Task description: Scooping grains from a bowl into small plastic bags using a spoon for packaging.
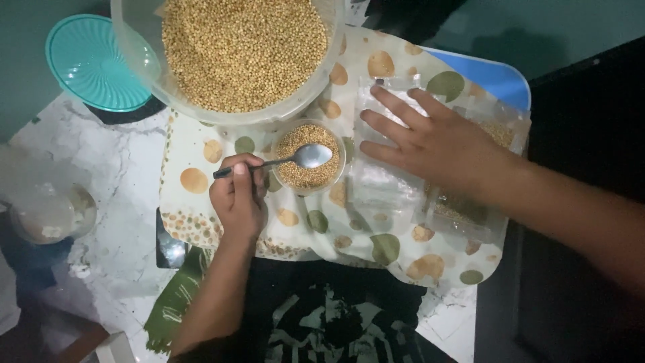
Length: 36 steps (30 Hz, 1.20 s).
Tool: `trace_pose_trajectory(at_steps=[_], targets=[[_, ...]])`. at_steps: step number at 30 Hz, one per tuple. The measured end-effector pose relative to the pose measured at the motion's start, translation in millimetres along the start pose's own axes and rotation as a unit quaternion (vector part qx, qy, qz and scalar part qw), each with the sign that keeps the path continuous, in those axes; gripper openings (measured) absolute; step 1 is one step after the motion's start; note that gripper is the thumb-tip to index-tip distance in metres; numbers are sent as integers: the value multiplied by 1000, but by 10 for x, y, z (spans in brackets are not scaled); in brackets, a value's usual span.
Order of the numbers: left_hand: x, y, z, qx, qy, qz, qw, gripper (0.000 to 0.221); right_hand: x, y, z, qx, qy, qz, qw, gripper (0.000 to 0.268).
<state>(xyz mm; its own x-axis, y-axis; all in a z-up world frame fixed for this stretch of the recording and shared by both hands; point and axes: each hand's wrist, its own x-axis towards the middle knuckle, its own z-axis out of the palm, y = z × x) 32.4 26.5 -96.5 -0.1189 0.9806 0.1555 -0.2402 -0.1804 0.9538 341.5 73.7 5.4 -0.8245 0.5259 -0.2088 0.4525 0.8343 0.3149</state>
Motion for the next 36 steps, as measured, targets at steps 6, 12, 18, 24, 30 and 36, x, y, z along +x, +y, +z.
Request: trace_pose_trajectory(at_steps=[6, 12, 18, 24, 30, 36], targets=[[-9, -25, -4, -6, 10, -17, 1000, 31, -66, 127, -315, -104, -6, -12, 994, 69], [-16, -32, -43, -11, 9, -10, 1000, 31, -181, 68, -805, 196, 128, 1, 972, 62], [5, -1, -29, 5, -14, 15, 1000, 31, -199, -371, -978, 704, 51, -74, 704, 74], [12, -57, -61, 18, -30, 27, 999, 32, 198, -1174, -623, 850, 160, -157, 476, 55], [23, -213, -104, 12, -22, 60, 998, 36, 426, -1879, 223, 937, 151, -135, 285, 81], [159, -122, -142, 15, -13, 17, 1000, 40, 444, -1579, 278, 932, 172, -108, 301, 86]])
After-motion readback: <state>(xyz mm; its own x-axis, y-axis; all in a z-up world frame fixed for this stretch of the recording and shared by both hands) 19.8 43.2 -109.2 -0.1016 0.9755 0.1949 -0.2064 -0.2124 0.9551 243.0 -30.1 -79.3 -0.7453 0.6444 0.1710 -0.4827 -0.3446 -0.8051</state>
